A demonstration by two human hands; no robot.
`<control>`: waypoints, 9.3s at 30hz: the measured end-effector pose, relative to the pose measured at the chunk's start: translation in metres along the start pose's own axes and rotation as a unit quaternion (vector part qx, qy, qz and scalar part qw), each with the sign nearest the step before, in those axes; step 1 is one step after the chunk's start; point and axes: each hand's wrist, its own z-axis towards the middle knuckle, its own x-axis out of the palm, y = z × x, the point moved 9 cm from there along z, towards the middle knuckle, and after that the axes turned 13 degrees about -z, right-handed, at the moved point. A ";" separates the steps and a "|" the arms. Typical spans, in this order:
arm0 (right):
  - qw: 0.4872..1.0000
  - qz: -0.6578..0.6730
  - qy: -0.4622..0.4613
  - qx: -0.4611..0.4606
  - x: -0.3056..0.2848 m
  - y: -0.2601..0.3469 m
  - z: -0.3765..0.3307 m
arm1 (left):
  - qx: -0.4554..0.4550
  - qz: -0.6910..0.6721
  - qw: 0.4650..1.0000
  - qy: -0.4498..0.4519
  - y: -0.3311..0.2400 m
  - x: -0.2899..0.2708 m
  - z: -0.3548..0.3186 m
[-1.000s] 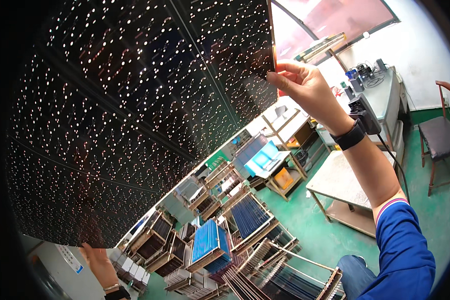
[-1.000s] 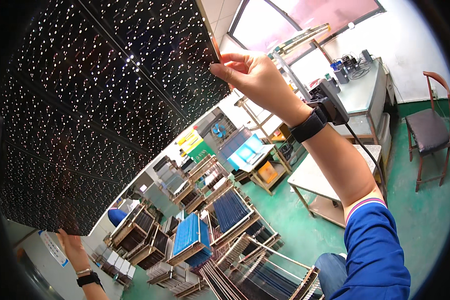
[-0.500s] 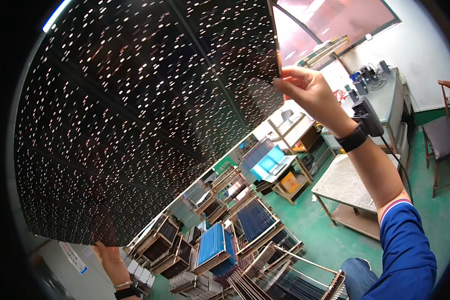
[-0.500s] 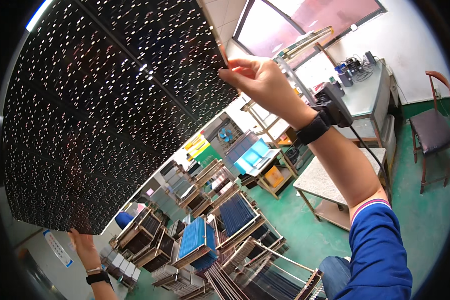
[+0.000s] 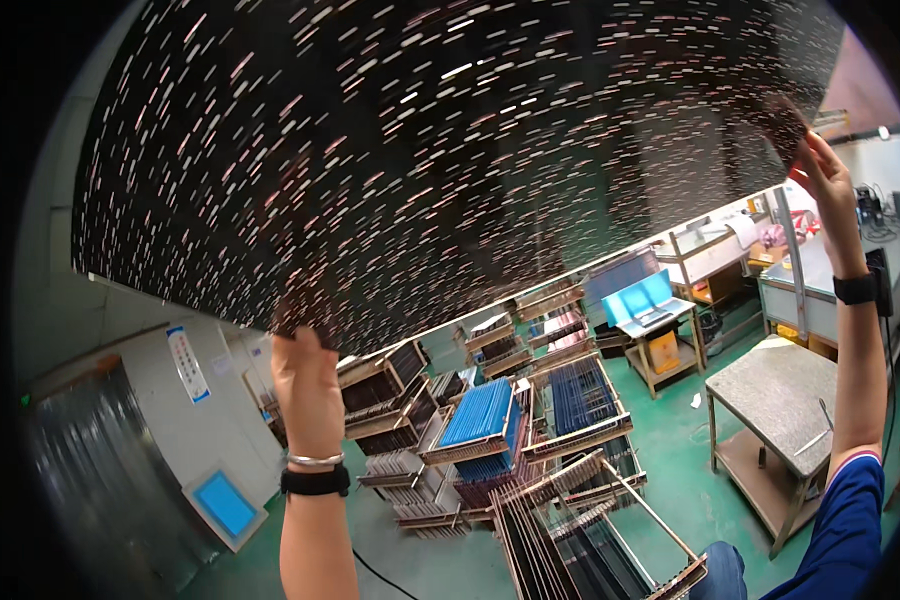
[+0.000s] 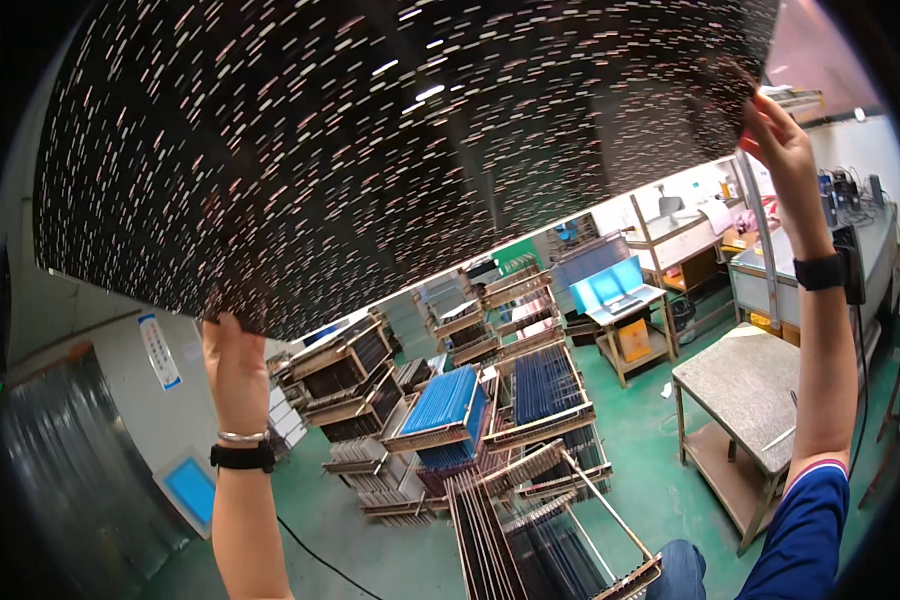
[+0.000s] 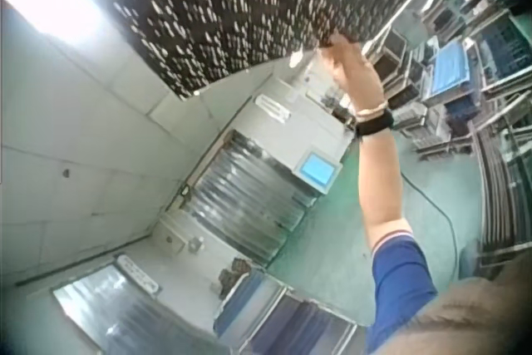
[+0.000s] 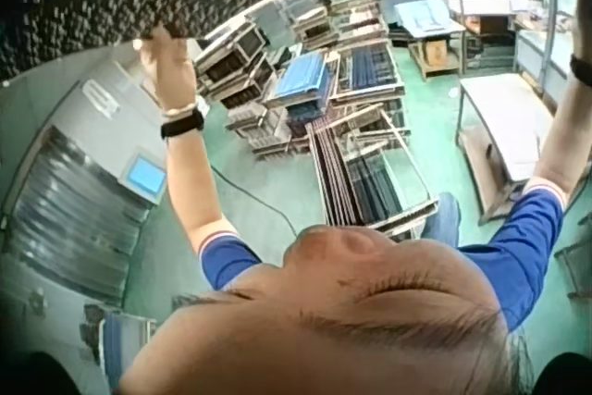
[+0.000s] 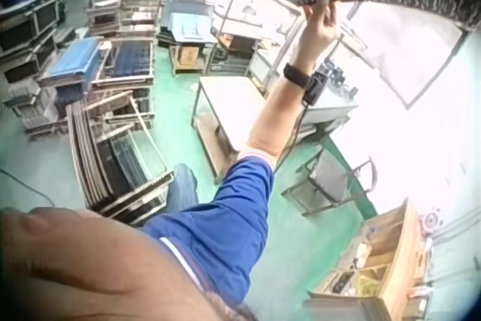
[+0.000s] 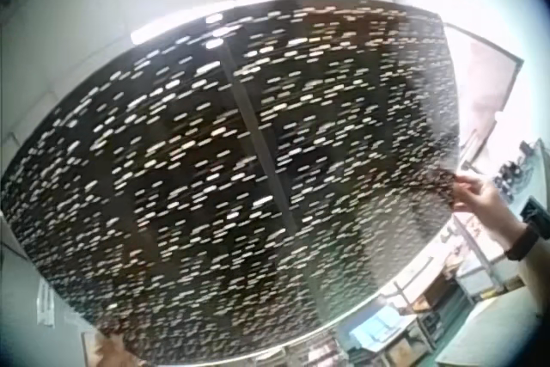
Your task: The recorder takes LED panel sheets from a rack and inspects them for defects by holding them up to the light.
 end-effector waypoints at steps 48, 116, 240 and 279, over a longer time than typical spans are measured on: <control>0.943 0.011 0.146 0.298 0.044 -0.234 -0.187 | -0.233 0.134 0.962 0.048 0.172 -0.052 -0.127; 0.784 0.088 0.329 0.520 0.044 -0.129 -0.423 | -0.423 0.152 0.802 -0.392 0.076 -0.175 -0.432; 0.711 0.298 0.127 0.624 0.034 -0.087 -0.467 | -0.413 -0.103 0.765 -0.482 0.098 -0.094 -0.462; 0.616 0.214 0.430 0.624 0.059 -0.047 -0.486 | -0.442 0.234 0.683 -0.533 0.039 -0.139 -0.479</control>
